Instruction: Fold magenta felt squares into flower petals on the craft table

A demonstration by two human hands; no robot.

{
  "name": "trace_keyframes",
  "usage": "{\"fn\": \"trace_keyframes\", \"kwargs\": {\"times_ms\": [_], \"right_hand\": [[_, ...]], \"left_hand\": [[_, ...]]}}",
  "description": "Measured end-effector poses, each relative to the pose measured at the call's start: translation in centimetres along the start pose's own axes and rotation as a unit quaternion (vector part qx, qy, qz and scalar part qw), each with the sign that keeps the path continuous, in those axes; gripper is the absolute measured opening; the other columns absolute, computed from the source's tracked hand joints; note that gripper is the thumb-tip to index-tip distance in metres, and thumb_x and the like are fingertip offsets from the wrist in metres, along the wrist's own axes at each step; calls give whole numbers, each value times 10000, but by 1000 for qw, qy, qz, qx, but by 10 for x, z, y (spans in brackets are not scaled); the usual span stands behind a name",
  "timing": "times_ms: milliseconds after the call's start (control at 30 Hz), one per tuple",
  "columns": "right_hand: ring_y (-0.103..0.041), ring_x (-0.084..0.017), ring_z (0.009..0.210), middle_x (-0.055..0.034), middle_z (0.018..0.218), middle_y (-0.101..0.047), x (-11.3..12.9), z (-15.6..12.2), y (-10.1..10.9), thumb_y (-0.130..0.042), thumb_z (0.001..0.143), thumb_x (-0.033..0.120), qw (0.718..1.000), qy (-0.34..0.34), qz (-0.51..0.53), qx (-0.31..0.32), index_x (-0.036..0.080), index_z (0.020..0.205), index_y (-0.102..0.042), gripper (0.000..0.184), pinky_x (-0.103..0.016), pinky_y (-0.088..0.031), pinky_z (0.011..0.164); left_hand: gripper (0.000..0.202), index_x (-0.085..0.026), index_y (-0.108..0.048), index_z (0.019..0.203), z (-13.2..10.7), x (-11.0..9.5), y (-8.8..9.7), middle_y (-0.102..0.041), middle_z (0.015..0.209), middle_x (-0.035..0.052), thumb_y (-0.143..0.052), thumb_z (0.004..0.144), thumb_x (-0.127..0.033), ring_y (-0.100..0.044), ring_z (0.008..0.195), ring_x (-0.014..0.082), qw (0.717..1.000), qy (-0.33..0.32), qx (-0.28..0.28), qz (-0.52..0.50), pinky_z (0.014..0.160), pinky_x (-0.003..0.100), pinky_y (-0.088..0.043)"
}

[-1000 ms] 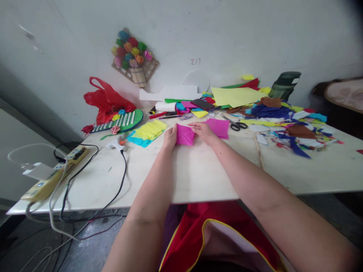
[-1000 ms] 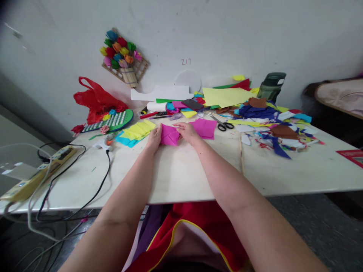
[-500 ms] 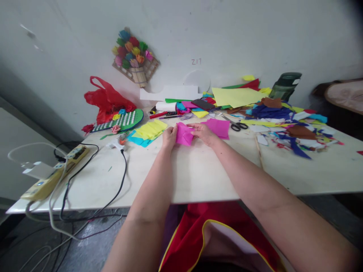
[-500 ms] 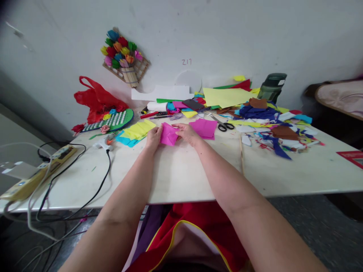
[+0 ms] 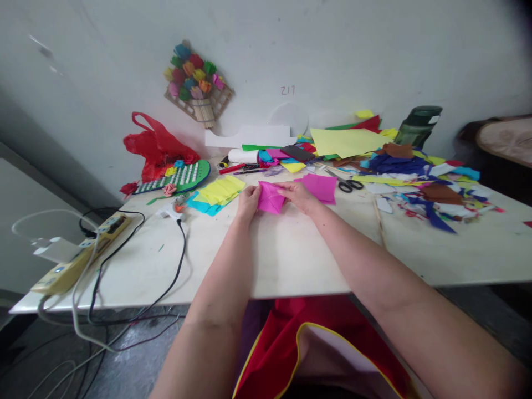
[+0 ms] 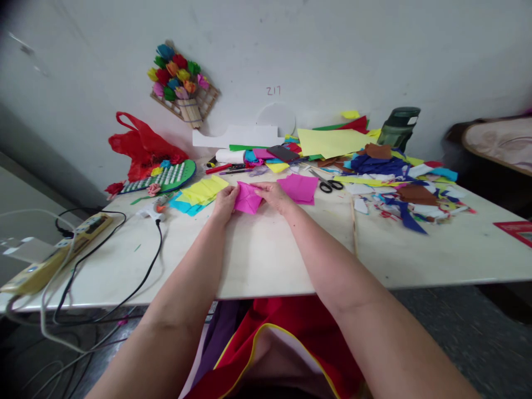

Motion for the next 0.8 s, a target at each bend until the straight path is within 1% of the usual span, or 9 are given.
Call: {"fn": "trace_keyframes", "kwargs": {"times_ms": [133,233,300,367,467,533,667,800], "right_hand": [[-547,-84,539,-15,768,-704,-1,0,0,-588,716,138,1000,-5,-27,-5,169,995,-697,300,-227,-484,537],[-566,-96,577,-14,769,-708,1,0,-1,-572,718,124,999,3,-33,-1,176,979,-705,297,-243,-501,573],[-594,-112,640,-21,818,-716,2,0,-1,-556,712,108,999,8,-44,1,180,966,-709,304,-268,-514,630],[-621,-128,745,-28,886,-719,4,0,-1,-531,700,79,998,23,-61,4,186,935,-717,317,-301,-511,737],[-617,-142,941,-27,968,-710,12,-2,-2,-511,684,55,995,59,-82,12,202,885,-726,329,-333,-435,917],[-602,-150,1003,-29,981,-708,15,-3,-3,-507,677,55,993,68,-96,13,205,865,-728,327,-348,-396,967],[-604,-171,1002,-38,967,-710,17,-4,-3,-503,663,66,991,62,-118,7,197,832,-731,312,-369,-402,960],[-621,-186,924,-50,923,-716,15,-4,-2,-510,633,86,993,51,-103,0,179,817,-736,305,-355,-457,878]], "left_hand": [[262,-153,-548,681,-1,-2,-1,-413,426,-60,-555,768,-400,-316,328,58,1000,4,5,-13,334,186,-199],[252,-150,-548,700,-1,0,-2,-414,423,-63,-549,774,-391,-310,307,54,999,12,11,-42,319,184,-179],[242,-150,-545,700,-1,2,-2,-411,422,-66,-558,767,-382,-307,304,50,998,16,13,-63,317,179,-176],[223,-151,-542,698,1,4,-2,-414,425,-66,-569,758,-363,-313,306,48,996,18,15,-81,317,177,-178],[190,-153,-536,696,4,8,-3,-421,434,-64,-577,745,-333,-331,316,51,994,20,19,-102,320,176,-187],[180,-155,-533,698,5,10,-4,-427,442,-63,-583,736,-323,-340,324,50,993,24,22,-116,328,175,-196],[177,-157,-529,707,6,12,-5,-439,451,-59,-588,727,-322,-353,331,51,990,32,29,-133,338,179,-210],[199,-167,-505,693,5,11,-7,-421,436,-61,-586,730,-345,-350,315,58,989,42,35,-141,323,188,-187]]}}
Point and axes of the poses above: each hand's wrist, its own z-axis towards the middle knuckle, its own y-axis out of the back of the hand, x = y × z, the point moved 9 cm from there along z, towards the middle knuckle
